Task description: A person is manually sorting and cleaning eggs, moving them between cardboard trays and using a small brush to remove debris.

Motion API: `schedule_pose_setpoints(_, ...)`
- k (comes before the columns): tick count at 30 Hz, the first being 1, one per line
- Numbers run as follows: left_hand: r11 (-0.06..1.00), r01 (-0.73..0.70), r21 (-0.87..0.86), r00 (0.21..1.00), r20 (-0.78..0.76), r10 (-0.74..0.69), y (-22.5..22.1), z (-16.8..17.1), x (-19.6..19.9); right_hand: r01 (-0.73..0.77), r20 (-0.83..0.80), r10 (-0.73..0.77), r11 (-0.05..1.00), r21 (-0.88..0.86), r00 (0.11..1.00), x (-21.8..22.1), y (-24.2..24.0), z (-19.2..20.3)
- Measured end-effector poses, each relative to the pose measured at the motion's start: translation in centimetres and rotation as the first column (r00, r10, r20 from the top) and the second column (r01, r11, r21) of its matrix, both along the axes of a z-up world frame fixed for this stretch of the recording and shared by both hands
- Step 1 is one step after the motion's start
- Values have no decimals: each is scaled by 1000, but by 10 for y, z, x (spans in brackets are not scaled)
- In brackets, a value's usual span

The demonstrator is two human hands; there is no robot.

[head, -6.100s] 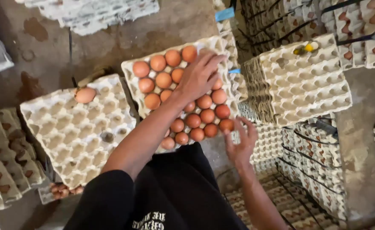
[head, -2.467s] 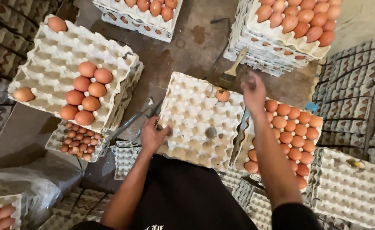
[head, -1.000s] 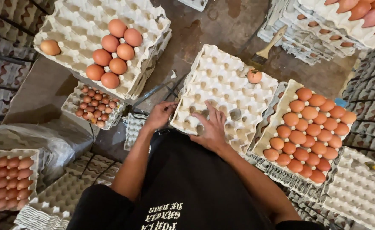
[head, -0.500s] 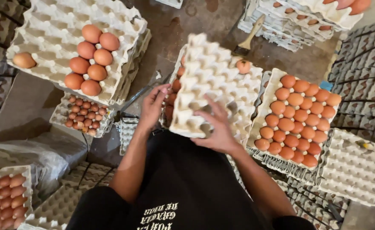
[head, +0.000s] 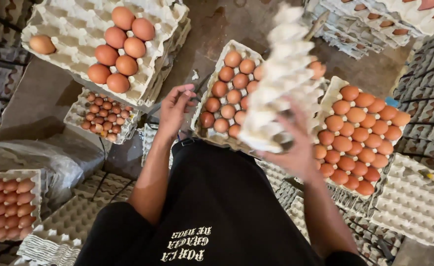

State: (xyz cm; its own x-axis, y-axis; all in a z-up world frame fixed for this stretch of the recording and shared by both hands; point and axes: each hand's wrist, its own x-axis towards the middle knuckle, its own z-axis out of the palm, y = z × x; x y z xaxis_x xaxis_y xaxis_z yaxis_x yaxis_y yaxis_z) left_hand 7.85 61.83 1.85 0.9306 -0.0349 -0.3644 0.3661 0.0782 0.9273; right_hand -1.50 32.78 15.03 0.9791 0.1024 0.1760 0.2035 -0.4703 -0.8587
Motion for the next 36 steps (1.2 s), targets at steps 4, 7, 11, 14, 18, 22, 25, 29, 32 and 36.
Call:
schedule_pose_setpoints(4, 998, 51, 34, 998, 32, -52, -11, -16, 0, -52, -34, 45, 968, -246, 998, -13, 37, -67)
schedule_pose_setpoints(7, 988, 41, 146, 989, 132, -61, -25, -29, -1, -149, -130, 110, 926, -348, 985, -19, 53, -116)
schedule_pose_setpoints(11, 926, 90, 368, 946, 260, -195, -42, -10, -1, -73, -103, 37, 926, -371, 994, -18, 55, -128)
schedule_pose_setpoints(14, 867, 119, 483, 937, 234, -259, -52, -4, -4, 172, 29, -170, 967, -188, 985, -18, 27, -156)
schedule_pose_setpoints(18, 837, 122, 533, 932, 227, -281, -61, -4, -6, 653, 265, -598, 714, -255, 757, -14, -58, -211)
schedule_pose_setpoints(22, 811, 136, 569, 916, 239, -321, -69, -27, -3, 661, -33, -711, 668, -341, 702, -10, -94, -177)
schedule_pose_setpoints(25, 798, 152, 583, 910, 233, -344, -76, -34, -3, 628, -235, -723, 685, -370, 650, -1, -106, -176)
schedule_pose_setpoints(29, 814, 101, 572, 917, 263, -299, -83, -52, -4, 710, -289, -754, 655, -257, 590, 1, -100, -163)
schedule_pose_setpoints(32, 841, 17, 541, 915, 331, -231, -80, -52, -4, 785, -220, -784, 610, -104, 580, -1, -85, -134)
schedule_pose_setpoints(36, 880, -2, 475, 909, 367, -196, -78, -39, -4, 851, -232, -823, 523, 50, 519, -6, -65, -106)
